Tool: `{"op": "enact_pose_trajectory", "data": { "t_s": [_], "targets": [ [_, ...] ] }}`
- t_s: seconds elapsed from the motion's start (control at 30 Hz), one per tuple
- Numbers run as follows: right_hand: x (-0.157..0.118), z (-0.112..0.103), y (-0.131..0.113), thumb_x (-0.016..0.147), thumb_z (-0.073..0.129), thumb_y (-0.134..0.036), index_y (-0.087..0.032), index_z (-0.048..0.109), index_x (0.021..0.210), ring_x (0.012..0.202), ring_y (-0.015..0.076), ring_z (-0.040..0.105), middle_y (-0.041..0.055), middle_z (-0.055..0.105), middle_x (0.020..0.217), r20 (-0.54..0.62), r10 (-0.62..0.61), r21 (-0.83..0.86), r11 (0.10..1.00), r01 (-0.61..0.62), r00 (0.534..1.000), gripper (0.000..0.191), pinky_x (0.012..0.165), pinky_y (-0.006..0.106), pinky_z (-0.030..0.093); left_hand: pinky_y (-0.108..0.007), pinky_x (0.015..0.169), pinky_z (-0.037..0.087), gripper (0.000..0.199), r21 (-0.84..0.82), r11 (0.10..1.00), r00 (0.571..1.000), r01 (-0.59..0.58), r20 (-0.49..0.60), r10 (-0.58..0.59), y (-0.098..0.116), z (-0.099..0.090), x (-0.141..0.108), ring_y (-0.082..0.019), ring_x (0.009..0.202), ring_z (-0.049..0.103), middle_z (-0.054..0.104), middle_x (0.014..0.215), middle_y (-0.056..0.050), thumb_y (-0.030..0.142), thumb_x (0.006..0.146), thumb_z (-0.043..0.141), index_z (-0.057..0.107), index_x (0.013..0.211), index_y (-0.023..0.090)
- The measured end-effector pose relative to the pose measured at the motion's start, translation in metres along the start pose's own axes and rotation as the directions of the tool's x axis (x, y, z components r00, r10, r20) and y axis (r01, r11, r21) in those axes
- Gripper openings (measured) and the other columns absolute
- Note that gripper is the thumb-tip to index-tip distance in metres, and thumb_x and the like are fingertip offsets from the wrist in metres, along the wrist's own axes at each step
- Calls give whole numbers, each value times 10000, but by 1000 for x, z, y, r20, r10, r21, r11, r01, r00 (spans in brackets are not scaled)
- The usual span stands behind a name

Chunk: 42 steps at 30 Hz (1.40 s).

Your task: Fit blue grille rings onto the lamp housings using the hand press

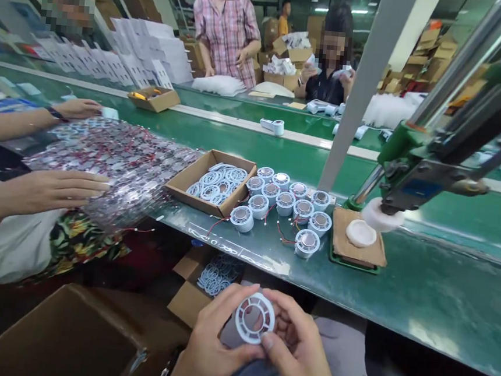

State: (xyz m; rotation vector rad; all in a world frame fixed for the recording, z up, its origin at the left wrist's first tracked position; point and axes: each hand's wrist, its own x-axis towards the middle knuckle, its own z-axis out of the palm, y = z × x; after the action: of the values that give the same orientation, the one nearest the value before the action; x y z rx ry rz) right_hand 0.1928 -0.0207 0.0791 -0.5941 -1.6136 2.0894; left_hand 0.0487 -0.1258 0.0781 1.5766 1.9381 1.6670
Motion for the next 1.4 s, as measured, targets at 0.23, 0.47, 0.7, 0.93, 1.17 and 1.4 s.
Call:
{"op": "enact_pose_trajectory", "data": {
  "t_s": [0.23, 0.47, 0.7, 0.93, 1.17, 1.4],
  "targets": [
    [-15, 1, -6, 882, 765, -430, -252, 650, 1291, 621, 101, 629, 93, 732, 993, -51, 36, 122, 992, -30, 998, 461, 492, 160, 507, -217, 719, 625, 672, -54, 994, 995, -100, -8, 100, 13, 3, 9, -174, 780, 745, 747, 935, -41, 689, 813, 682, 642, 1302, 228],
    [-13, -1, -2, 870, 774, -445, -222, 699, 1233, 485, 39, 525, 39, 678, 835, -135, 55, 107, 993, -41, 989, 432, 451, 143, 464, -265, 821, 628, 714, -52, 992, 991, -112, 69, 115, 8, 5, 4, -212, 915, 756, 751, 1056, -71, 683, 813, 682, 593, 1373, 249],
    [-8, -13, -3, 886, 746, -465, -241, 691, 1285, 540, 56, 512, 21, 643, 804, -99, 56, 70, 996, -50, 993, 460, 480, 144, 441, -274, 837, 625, 694, -71, 995, 983, -63, 166, 74, 2, 10, 11, -213, 940, 748, 740, 1077, -72, 672, 819, 685, 599, 1372, 261],
    [-8, -25, -1, 923, 728, -314, -377, 483, 1486, 811, 119, 624, 9, 677, 965, -33, -37, 71, 997, 39, 999, 618, 761, 232, 509, -233, 782, 629, 587, -111, 994, 993, 5, 120, 9, -6, 21, 15, -184, 877, 760, 751, 1041, -29, 611, 803, 753, 629, 1296, 317],
    [6, -29, 5, 906, 728, -232, -379, 488, 1471, 800, 118, 634, 4, 694, 960, -36, -27, 94, 995, 30, 999, 631, 742, 230, 510, -227, 823, 623, 581, -139, 985, 985, 100, 153, -79, -18, 24, 24, -181, 909, 765, 767, 1044, -6, 572, 759, 814, 653, 1276, 360],
    [21, -29, 11, 895, 726, -181, -408, 414, 1489, 697, 95, 636, -24, 722, 932, -48, -101, -80, 992, 97, 994, 709, 656, 188, 526, -264, 827, 626, 565, -153, 955, 957, 253, 183, -224, -43, 30, 21, -217, 934, 759, 760, 1079, -61, 630, 771, 779, 716, 1219, 292]
  ]
}}
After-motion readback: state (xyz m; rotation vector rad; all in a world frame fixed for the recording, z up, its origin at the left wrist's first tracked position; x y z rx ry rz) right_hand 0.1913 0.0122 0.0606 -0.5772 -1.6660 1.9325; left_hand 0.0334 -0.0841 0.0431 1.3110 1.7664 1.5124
